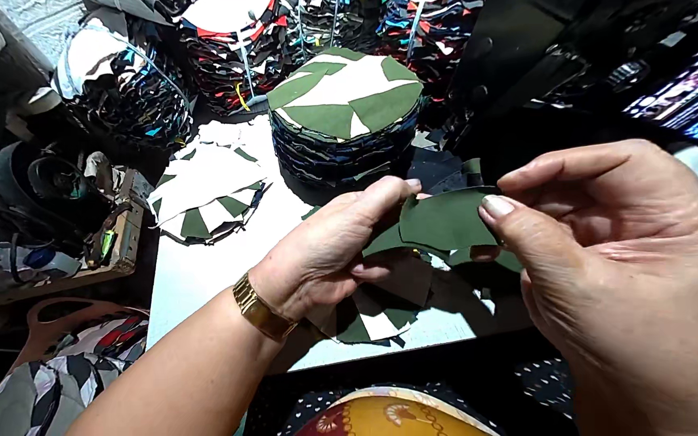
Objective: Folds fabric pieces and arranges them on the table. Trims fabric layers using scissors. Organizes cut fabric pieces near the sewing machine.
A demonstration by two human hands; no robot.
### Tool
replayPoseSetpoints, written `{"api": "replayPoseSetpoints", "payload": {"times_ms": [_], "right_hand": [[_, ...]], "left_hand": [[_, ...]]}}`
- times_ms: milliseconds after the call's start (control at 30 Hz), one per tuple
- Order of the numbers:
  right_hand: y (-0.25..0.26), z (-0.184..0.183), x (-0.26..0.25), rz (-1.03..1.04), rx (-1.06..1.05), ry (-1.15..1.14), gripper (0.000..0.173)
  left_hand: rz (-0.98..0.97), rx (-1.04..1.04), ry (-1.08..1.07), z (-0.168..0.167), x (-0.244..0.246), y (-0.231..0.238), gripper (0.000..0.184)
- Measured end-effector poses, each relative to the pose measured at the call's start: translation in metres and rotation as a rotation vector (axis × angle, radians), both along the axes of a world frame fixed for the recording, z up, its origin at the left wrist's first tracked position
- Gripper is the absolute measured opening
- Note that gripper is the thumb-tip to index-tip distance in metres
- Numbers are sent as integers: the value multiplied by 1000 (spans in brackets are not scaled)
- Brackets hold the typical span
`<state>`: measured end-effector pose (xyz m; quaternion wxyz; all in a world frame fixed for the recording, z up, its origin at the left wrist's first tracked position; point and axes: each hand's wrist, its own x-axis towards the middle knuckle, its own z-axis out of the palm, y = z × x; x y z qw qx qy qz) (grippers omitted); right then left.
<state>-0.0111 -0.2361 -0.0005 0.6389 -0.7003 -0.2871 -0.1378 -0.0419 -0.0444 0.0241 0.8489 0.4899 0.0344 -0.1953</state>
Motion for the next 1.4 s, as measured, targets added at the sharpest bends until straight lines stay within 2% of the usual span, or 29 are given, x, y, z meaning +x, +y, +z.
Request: {"api": "replayPoseSetpoints", "payload": {"times_ms": [200, 333, 467, 567, 633, 733, 833, 1000, 1067, 1167, 1300, 1400], "right_hand": [[-2, 1, 0, 37, 7, -27, 22], [-7, 1, 3, 19, -9, -44, 23], [-11, -5, 3, -22, -62, -51, 22], [-8, -18, -4, -34, -164, -47, 17], [-7, -31, -5, -73, -288, -132, 13], [-5, -43, -3, -160, -513, -297, 16], [-2, -46, -1, -184, -663, -382, 17], [-1, -48, 6, -133, -798, -449, 16], [-8, -42, 12, -73, -763, -386, 19], [-21, -29, 22, -19, -586, -271, 20], [-25, -17, 23, -22, -411, -228, 17], [-20, -19, 22, 26, -374, -254, 16]], "left_hand": [[-130, 7, -67, -4, 1, -1, 33], [-115, 191, -162, 1, 0, 2, 19], [-85, 385, -323, 6, 4, 21, 27], [-142, 647, -523, 3, 8, 31, 33], [-147, 894, -692, -1, 10, 31, 34], [-142, 1193, -811, -8, 10, 27, 34], [-205, 1414, -782, -11, 8, 21, 32], [-258, 1601, -652, -15, 5, 13, 31], [-231, 1604, -618, -10, 4, 14, 32], [-146, 1518, -642, -8, 7, 21, 36], [-19, 1235, -677, -4, 12, 31, 31], [44, 997, -623, -2, 13, 33, 25]]}}
